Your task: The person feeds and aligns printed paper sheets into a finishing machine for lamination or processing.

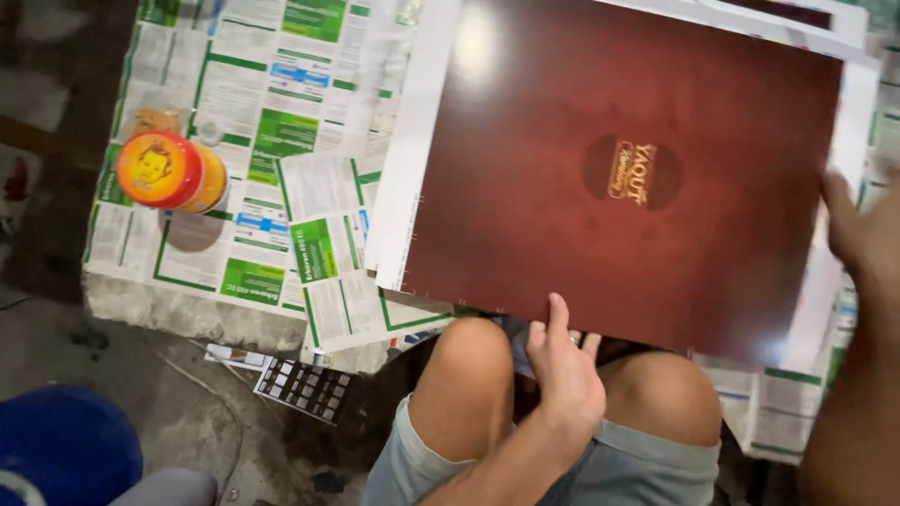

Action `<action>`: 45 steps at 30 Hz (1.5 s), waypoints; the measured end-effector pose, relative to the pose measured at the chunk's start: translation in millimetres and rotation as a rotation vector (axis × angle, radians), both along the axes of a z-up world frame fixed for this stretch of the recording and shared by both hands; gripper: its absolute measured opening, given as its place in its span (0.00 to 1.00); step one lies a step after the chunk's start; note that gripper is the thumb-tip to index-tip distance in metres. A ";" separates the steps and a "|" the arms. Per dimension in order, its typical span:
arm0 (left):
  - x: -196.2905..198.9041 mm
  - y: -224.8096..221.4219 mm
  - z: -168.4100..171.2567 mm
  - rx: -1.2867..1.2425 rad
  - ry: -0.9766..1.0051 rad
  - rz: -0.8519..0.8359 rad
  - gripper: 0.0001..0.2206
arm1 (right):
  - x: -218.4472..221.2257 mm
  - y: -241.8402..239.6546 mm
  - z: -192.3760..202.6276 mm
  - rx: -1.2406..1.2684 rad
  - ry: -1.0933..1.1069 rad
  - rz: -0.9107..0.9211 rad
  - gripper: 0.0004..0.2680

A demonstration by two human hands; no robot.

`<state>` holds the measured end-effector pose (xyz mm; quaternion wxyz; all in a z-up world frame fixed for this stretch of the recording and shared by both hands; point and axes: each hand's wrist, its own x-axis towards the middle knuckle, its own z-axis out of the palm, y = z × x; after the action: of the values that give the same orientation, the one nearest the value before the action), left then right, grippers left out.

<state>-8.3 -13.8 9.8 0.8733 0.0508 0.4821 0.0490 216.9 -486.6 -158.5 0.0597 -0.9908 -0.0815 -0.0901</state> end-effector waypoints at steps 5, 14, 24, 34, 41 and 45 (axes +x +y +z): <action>-3.1 -9.3 -30.4 0.046 -0.002 -0.085 0.19 | -130.5 94.5 147.7 0.349 0.551 -0.705 0.21; -0.5 -6.3 -31.7 0.071 -0.099 -0.036 0.18 | -154.1 81.6 155.6 0.829 0.519 -0.537 0.19; 8.3 -26.2 -69.4 0.019 -0.175 -0.001 0.15 | -139.1 115.5 166.0 0.665 0.674 -0.694 0.21; 6.7 -6.4 5.1 0.100 -0.090 -0.028 0.17 | -90.0 171.7 216.6 -0.196 0.228 -0.248 0.28; 12.5 -24.9 -50.4 -0.032 -0.154 0.177 0.15 | 175.0 199.6 112.3 0.100 0.057 0.274 0.17; 16.8 -24.2 -51.2 -0.108 -0.059 0.184 0.13 | 264.5 185.3 49.3 -0.052 -0.053 0.272 0.16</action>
<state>8.5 -38.1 -41.4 0.8803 -0.0422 0.4607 0.1047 481.4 -301.3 -109.2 0.0436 -0.9691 -0.2188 -0.1049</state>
